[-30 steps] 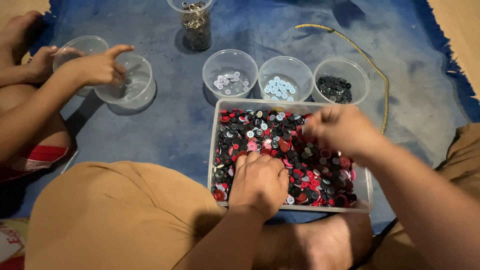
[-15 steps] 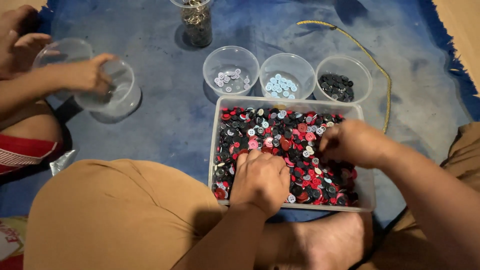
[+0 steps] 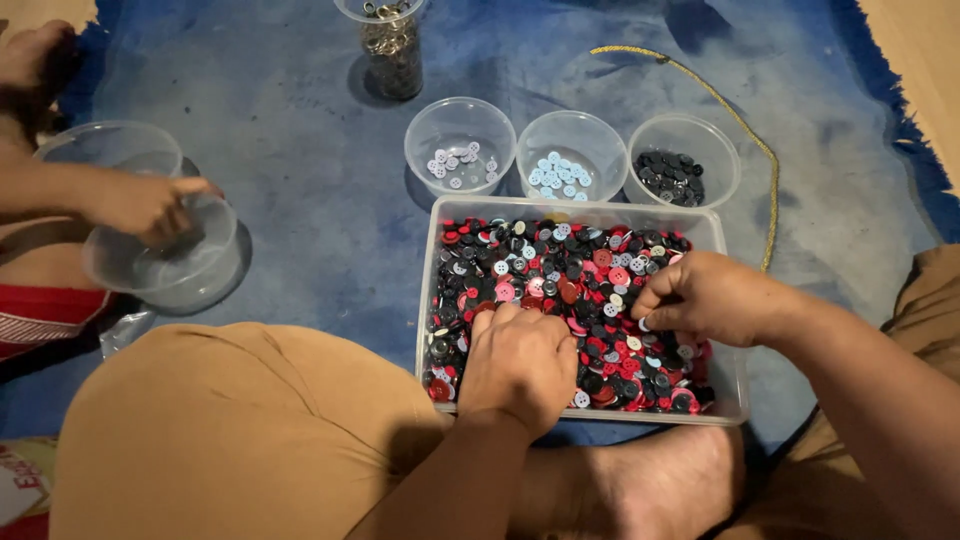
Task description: Sorting various colored buttons from a large central tray into smaller plastic bowls based on their type or color.
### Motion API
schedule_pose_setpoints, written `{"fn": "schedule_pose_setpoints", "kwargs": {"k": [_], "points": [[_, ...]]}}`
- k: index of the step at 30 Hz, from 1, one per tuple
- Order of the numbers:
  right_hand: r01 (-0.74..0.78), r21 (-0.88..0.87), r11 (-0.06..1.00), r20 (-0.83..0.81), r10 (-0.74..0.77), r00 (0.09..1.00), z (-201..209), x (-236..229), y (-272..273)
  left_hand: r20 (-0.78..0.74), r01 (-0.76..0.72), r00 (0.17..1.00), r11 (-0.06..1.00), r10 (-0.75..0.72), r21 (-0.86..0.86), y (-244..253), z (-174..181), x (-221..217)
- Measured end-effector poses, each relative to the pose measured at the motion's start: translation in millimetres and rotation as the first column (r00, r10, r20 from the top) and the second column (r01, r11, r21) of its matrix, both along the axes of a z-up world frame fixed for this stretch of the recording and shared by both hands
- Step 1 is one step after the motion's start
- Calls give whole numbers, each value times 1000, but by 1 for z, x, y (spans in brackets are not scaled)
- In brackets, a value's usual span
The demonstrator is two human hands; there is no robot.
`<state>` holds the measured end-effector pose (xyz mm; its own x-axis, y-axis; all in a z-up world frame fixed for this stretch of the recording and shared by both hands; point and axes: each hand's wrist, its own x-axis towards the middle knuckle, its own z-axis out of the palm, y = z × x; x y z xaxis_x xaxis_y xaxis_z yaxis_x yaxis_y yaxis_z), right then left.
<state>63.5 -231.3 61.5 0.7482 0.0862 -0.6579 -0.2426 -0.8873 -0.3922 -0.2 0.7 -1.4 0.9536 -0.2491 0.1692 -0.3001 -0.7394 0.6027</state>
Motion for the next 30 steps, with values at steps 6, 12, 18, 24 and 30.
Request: {"fn": "schedule_pose_setpoints", "kwargs": {"k": [6,12,18,24,30], "points": [[102,180,978,18,-107,994,-1,-1,0,-1,0,1000,1000,0,6,0,-1,1],[-163,-40,986,343,166,925,-53,8,-4,-5,-8,1000,1000,8,-10,1,-3,1],[-267,-254,930,324,342,882,-57,8,11,30,-16,999,1000,17,-14,0,0,0],[-199,-219,955,464,282,840,-41,-5,18,15,-21,1000,1000,22,-6,-1,-2,-1],[144,528,837,267,-324,908,-37,-49,52,38,-8,999,1000,8,-3,-1,-14,2]]}}
